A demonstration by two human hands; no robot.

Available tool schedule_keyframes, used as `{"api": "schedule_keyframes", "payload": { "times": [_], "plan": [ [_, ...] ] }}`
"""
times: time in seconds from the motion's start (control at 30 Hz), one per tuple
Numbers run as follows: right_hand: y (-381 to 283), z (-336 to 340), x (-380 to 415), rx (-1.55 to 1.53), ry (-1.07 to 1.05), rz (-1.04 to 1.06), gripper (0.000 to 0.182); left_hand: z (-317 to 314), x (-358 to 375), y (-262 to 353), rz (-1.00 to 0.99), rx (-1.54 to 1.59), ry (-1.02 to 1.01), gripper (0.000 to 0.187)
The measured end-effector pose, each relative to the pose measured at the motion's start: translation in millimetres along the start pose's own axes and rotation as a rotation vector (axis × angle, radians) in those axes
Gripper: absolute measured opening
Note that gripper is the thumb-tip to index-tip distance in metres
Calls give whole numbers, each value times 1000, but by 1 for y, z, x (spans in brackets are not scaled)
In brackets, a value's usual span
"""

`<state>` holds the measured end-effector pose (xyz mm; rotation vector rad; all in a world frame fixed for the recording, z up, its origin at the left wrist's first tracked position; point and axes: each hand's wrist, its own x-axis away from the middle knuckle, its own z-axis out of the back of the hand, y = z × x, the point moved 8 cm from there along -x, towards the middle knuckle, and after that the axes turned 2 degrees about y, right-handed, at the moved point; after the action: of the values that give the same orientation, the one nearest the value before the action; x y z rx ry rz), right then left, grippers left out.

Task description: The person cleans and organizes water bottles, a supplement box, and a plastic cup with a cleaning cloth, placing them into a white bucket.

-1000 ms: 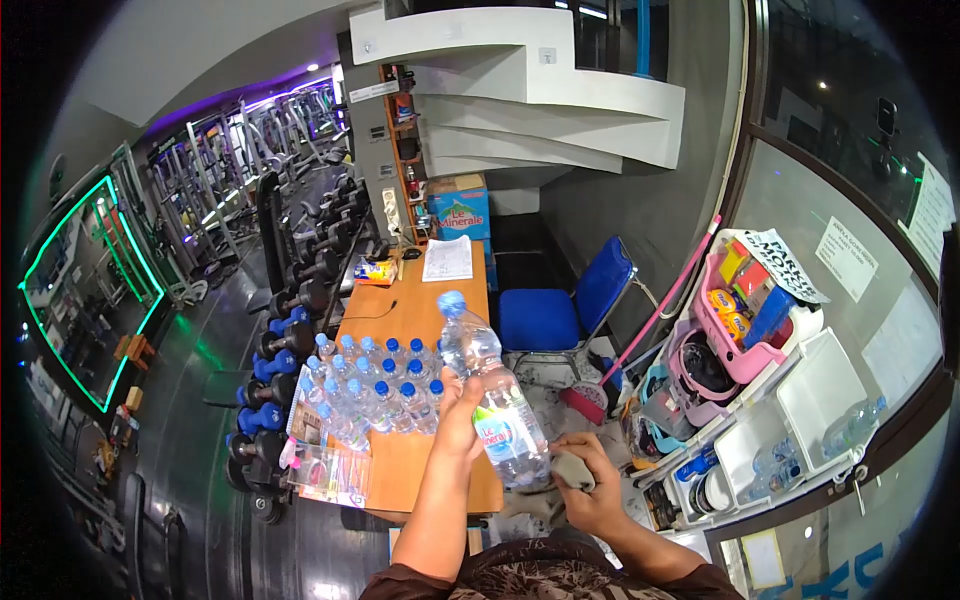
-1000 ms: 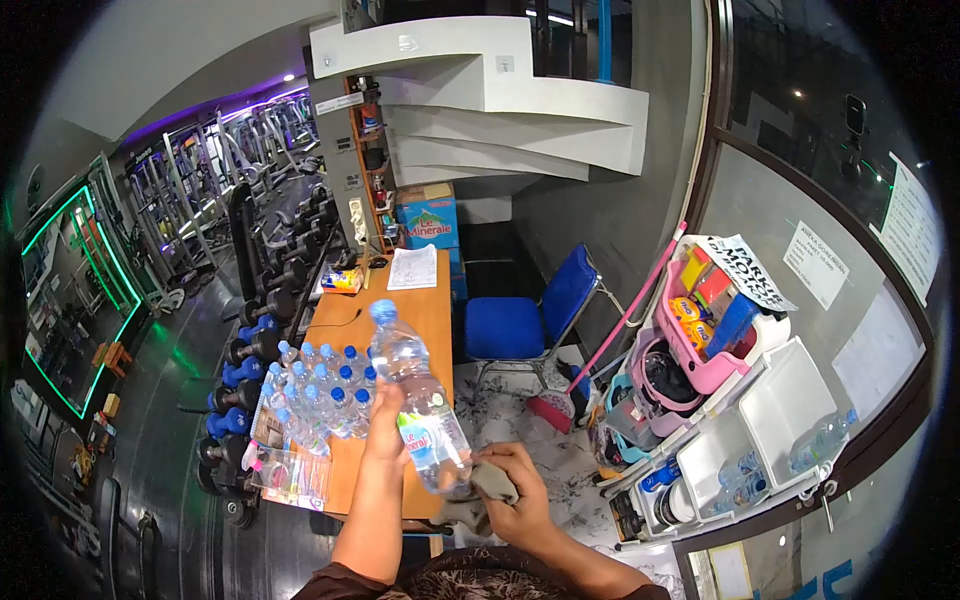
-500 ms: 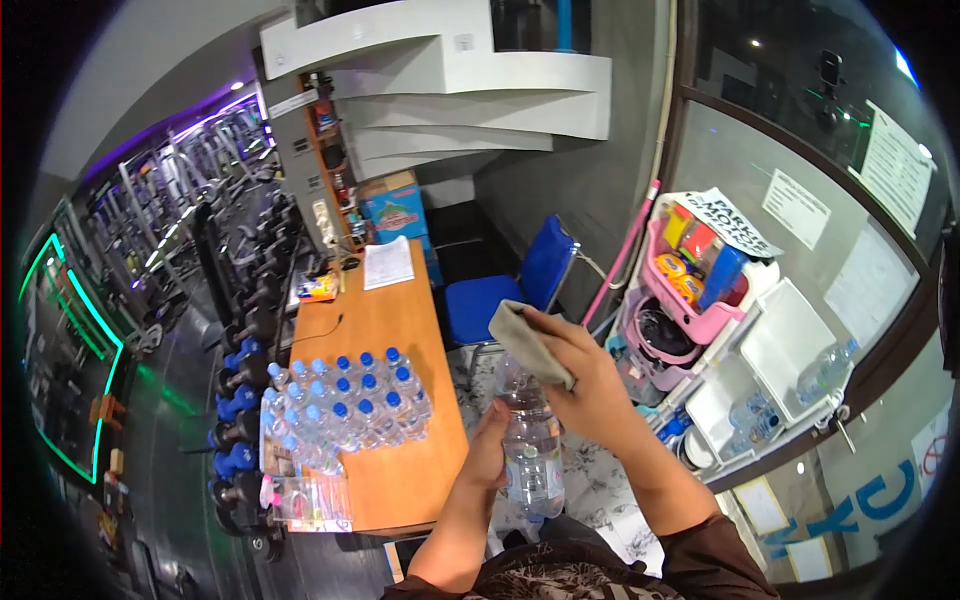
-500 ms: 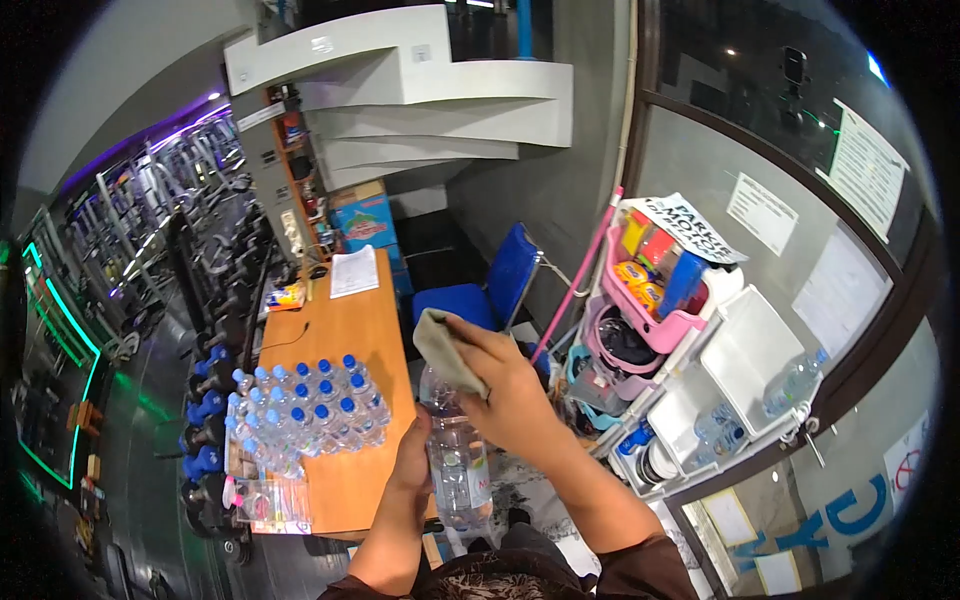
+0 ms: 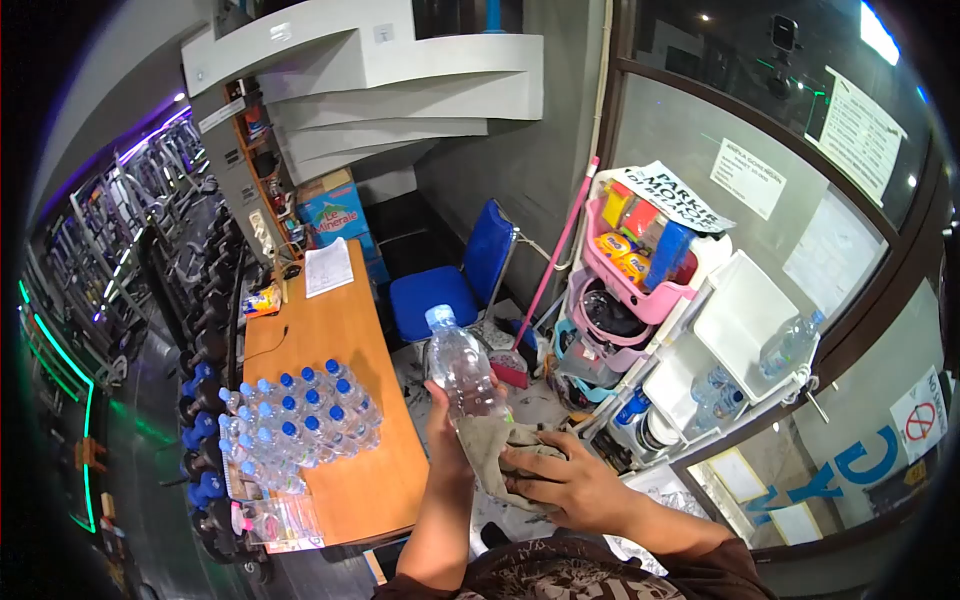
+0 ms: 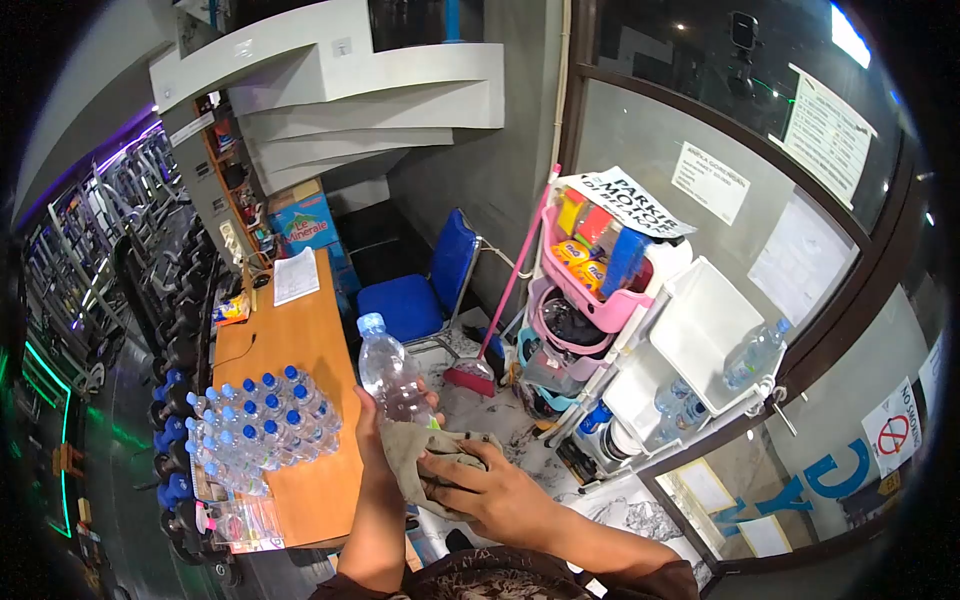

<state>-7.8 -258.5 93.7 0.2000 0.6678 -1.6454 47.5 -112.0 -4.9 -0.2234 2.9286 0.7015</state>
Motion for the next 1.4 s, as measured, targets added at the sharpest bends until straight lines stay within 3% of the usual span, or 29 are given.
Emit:
{"api": "schedule_keyframes", "payload": {
  "times": [0.1,0.27,0.3,0.37,0.5,0.53,0.67,0.77,0.8,0.9,0.93,1.03,1.2,1.4],
  "plan": [
    [12,17,41,-63,22,-23,59,-12,-15,-13,-163,-42,227,73],
    [57,66,114,-235,122,-83,69,-58,-49,-66,-225,-90,223,66],
    [65,81,127,-263,143,-137,65,-63,-57,-85,-99,-139,50,66],
    [85,104,159,-333,187,-217,61,-88,-69,-108,-227,-106,353,66],
    [111,165,212,-403,267,-327,50,-138,-101,-169,-169,-122,170,64],
    [118,179,228,-400,305,-347,47,-139,-114,-189,-131,-129,38,58],
    [144,224,288,-391,470,-421,39,-166,-146,-253,-166,-302,25,42],
    [155,248,326,-379,577,-471,34,-188,-170,-305,-163,-460,-87,52],
    [158,254,338,-365,592,-478,34,-194,-179,-321,-242,-539,-143,63],
    [164,269,374,-342,654,-549,30,-223,-192,-364,-330,-785,-244,74],
    [164,275,385,-332,689,-575,27,-226,-198,-379,-262,-797,-232,79],
    [168,289,414,-314,734,-648,20,-232,-221,-418,-241,-961,-225,81],
    [172,301,436,-298,725,-652,17,-226,-260,-478,-225,-1108,-228,62],
    [180,302,465,-248,707,-669,20,-257,-263,-514,-136,-1001,-335,73]
  ]
}}
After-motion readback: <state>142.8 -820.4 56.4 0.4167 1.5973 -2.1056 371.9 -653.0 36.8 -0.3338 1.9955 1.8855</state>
